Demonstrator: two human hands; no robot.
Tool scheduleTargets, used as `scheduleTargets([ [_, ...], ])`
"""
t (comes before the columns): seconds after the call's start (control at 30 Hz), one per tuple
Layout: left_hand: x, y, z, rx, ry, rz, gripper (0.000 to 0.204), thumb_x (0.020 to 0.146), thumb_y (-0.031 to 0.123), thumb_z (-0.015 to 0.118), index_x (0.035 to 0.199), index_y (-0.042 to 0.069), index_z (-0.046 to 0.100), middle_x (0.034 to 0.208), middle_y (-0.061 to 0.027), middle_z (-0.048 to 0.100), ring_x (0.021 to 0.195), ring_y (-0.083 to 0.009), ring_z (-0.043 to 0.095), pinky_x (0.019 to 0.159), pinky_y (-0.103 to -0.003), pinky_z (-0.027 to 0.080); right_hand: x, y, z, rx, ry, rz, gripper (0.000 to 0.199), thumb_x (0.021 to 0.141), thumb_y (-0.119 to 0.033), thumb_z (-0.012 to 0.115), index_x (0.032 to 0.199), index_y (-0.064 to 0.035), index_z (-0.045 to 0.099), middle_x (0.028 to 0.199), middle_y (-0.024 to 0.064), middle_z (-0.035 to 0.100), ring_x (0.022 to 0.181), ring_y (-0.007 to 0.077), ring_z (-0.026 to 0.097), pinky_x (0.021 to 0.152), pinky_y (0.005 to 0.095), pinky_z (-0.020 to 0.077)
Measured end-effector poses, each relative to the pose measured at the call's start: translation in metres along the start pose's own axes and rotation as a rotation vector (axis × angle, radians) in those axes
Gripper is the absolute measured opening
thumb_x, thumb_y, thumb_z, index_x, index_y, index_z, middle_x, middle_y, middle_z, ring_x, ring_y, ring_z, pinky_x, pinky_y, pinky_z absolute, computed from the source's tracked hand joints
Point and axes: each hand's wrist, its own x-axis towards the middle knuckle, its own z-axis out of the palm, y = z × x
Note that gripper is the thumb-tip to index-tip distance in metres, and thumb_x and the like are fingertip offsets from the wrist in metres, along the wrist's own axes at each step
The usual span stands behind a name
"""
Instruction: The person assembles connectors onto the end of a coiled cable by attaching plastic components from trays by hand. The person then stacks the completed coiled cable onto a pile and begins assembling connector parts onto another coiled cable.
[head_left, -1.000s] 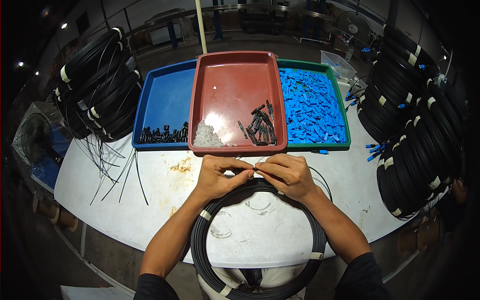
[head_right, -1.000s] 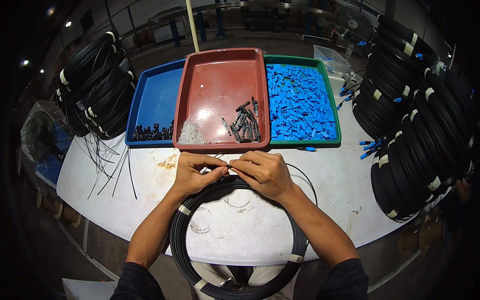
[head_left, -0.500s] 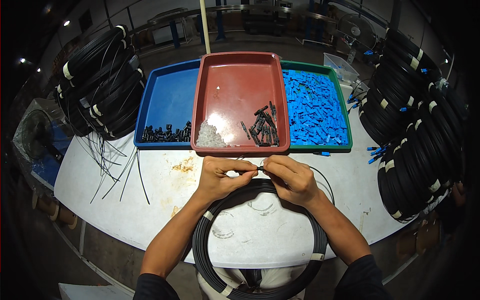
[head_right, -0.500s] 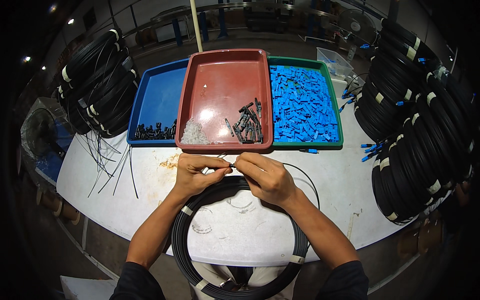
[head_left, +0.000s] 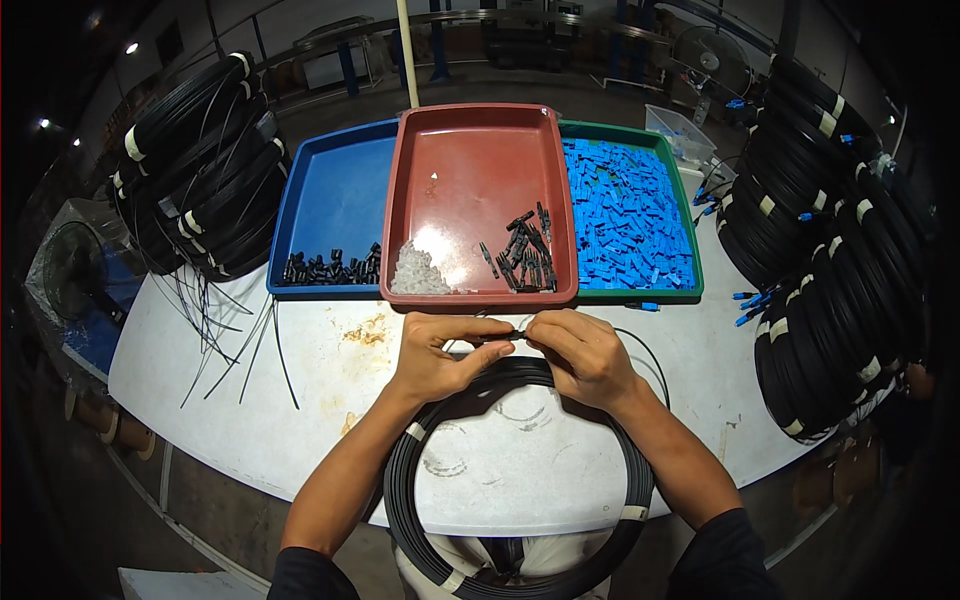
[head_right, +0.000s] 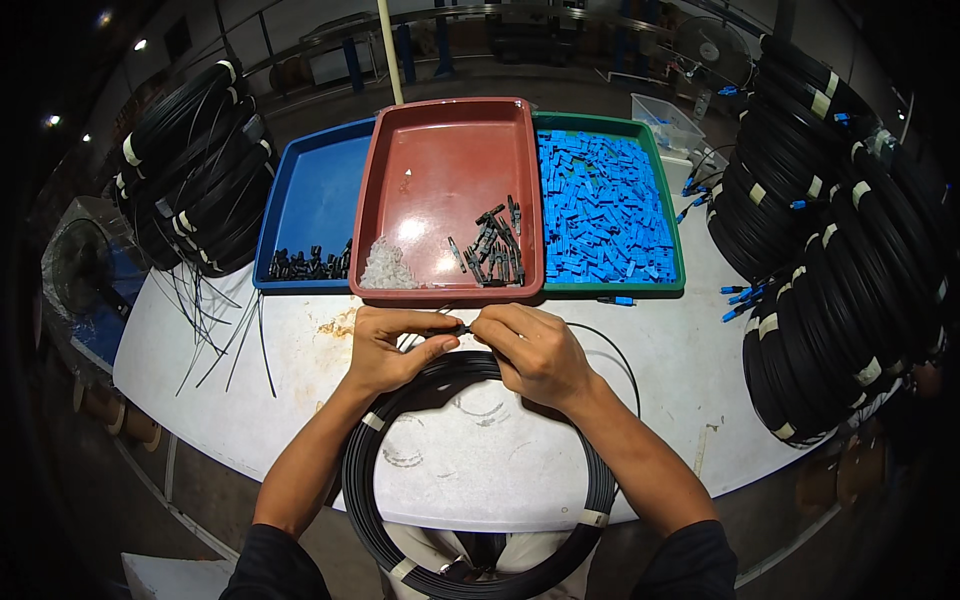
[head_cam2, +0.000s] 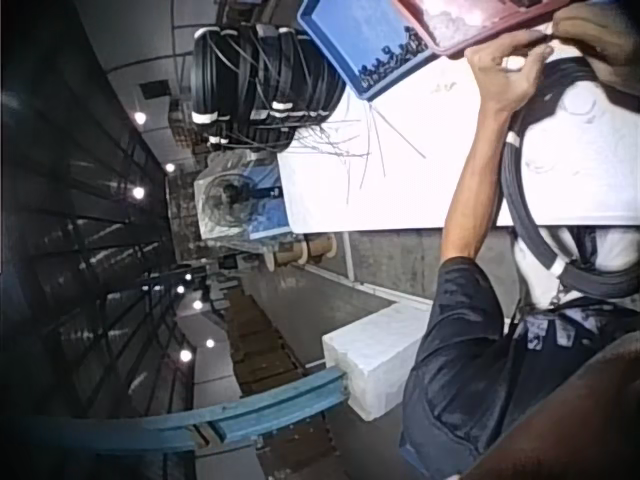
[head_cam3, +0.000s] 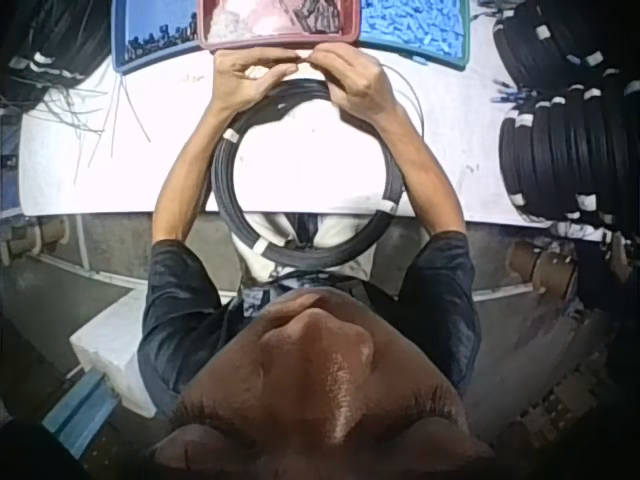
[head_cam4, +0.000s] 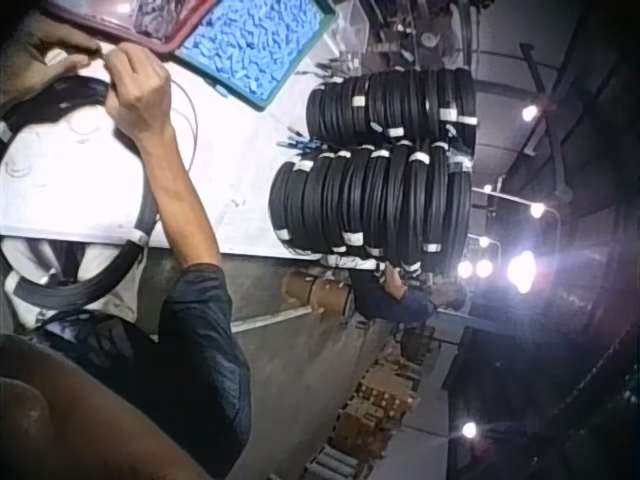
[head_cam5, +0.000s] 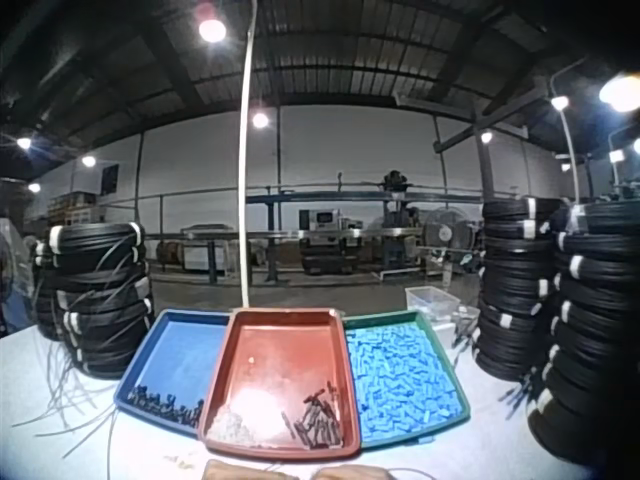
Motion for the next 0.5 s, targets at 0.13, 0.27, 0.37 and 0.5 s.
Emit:
scheduleTargets([
  [0.13,0.0,-0.002,0.0,-0.028,-0.013,0.0,0.013,0.081,0.003,0.081,0.094,0.0,0.08,0.09,-0.0126,0.079,0.074,-0.0174,0.076,0.067,-0.027,0.06,0.004,-0.001,-0.004,-0.021,-0.017,-0.052,0.033,0.065,0.009,0.068,0.097,0.0022,0.067,0.092,0.0126,0.067,0.077,0.0281,0.068,0.066,0.037,0.0554],
  [0.27,0.0,-0.004,0.002,-0.001,-0.012,0.096,0.014,0.078,0.002,0.082,0.092,0.001,0.08,0.09,-0.0118,0.079,0.076,-0.0179,0.077,0.07,-0.028,0.062,0.009,-0.008,-0.007,-0.084,-0.082,-0.106,0.025,0.07,0.011,0.067,0.093,0.002,0.064,0.086,0.0134,0.065,0.073,0.0283,0.066,0.063,0.0382,0.0538],
  [0.37,0.0,-0.005,0.001,0.114,-0.064,0.196,0.014,0.077,0.001,0.082,0.091,0.002,0.08,0.09,-0.0116,0.079,0.078,-0.0182,0.077,0.071,-0.029,0.062,-0.002,-0.005,0.0,0.164,-0.141,0.183,0.019,0.074,0.011,0.066,0.089,0.0018,0.06,0.083,0.0138,0.064,0.071,0.0287,0.066,0.062,0.0385,0.0531],
  [0.5,0.003,-0.001,0.0,0.014,-0.101,0.046,0.018,0.077,-0.004,0.08,0.095,-0.002,0.079,0.089,-0.0144,0.078,0.077,-0.017,0.076,0.073,-0.026,0.061,-0.001,-0.006,0.002,0.156,-0.178,0.208,0.017,0.077,0.01,0.068,0.088,0.0012,0.057,0.081,0.0139,0.063,0.07,0.029,0.066,0.061,0.0383,0.0529],
])
